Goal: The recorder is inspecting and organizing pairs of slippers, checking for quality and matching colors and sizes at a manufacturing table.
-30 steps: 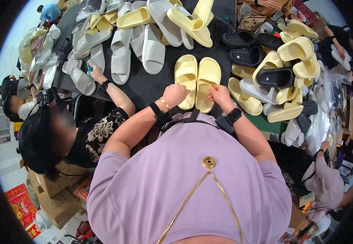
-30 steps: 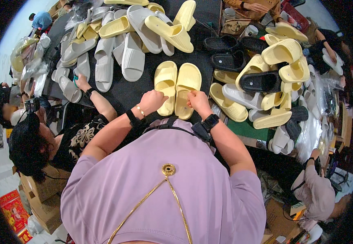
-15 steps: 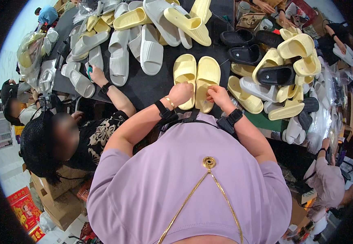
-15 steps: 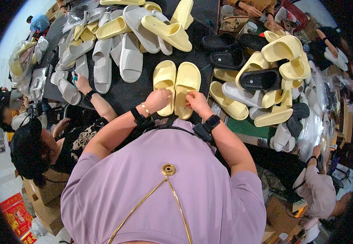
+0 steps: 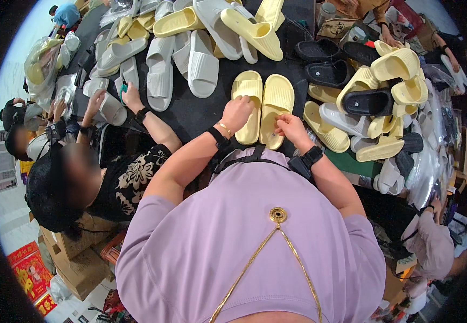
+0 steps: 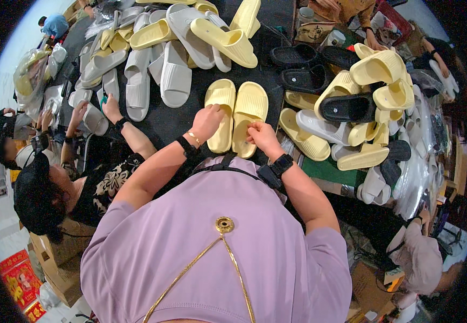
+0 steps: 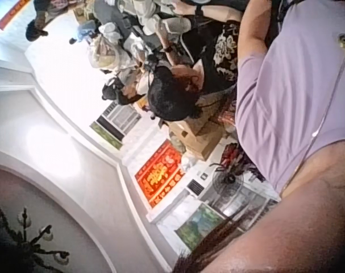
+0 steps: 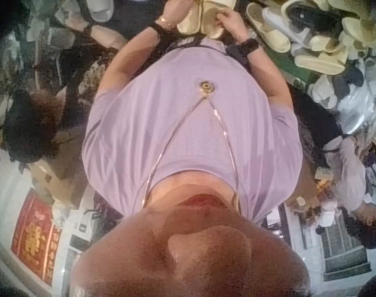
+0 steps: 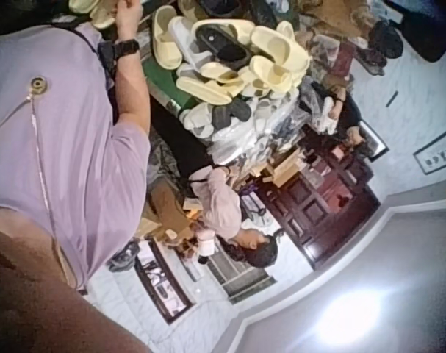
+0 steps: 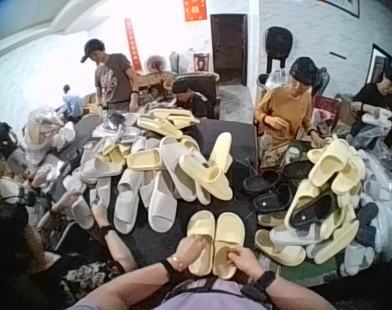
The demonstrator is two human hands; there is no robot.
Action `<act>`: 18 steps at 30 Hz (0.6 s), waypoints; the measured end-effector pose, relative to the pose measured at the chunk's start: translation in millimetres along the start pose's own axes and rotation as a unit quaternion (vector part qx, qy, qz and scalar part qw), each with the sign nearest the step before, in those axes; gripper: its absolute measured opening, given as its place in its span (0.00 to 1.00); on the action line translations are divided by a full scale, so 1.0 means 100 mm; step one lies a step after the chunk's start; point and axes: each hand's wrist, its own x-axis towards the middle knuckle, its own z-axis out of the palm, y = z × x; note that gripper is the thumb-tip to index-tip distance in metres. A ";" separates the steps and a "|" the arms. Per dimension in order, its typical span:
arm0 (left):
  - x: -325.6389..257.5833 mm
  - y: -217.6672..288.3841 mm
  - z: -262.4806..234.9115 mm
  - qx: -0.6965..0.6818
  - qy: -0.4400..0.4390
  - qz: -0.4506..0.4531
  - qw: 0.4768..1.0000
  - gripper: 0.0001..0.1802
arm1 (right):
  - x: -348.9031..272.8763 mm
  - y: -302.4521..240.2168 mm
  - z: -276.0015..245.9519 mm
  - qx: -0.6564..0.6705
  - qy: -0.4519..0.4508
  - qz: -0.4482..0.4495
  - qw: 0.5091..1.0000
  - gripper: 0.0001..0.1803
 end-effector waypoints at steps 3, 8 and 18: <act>0.01 0.00 0.06 -0.023 0.028 -0.027 0.999 0.04 | -0.03 -0.04 -0.01 0.007 -0.002 -0.007 1.000 0.14; -0.08 0.01 -0.05 -0.112 0.116 -0.010 0.987 0.08 | -0.07 -0.09 -0.14 0.017 -0.004 -0.038 0.999 0.12; -0.26 -0.15 -0.12 -0.213 0.098 -0.182 0.955 0.08 | -0.12 -0.20 -0.20 -0.021 -0.012 -0.053 0.998 0.12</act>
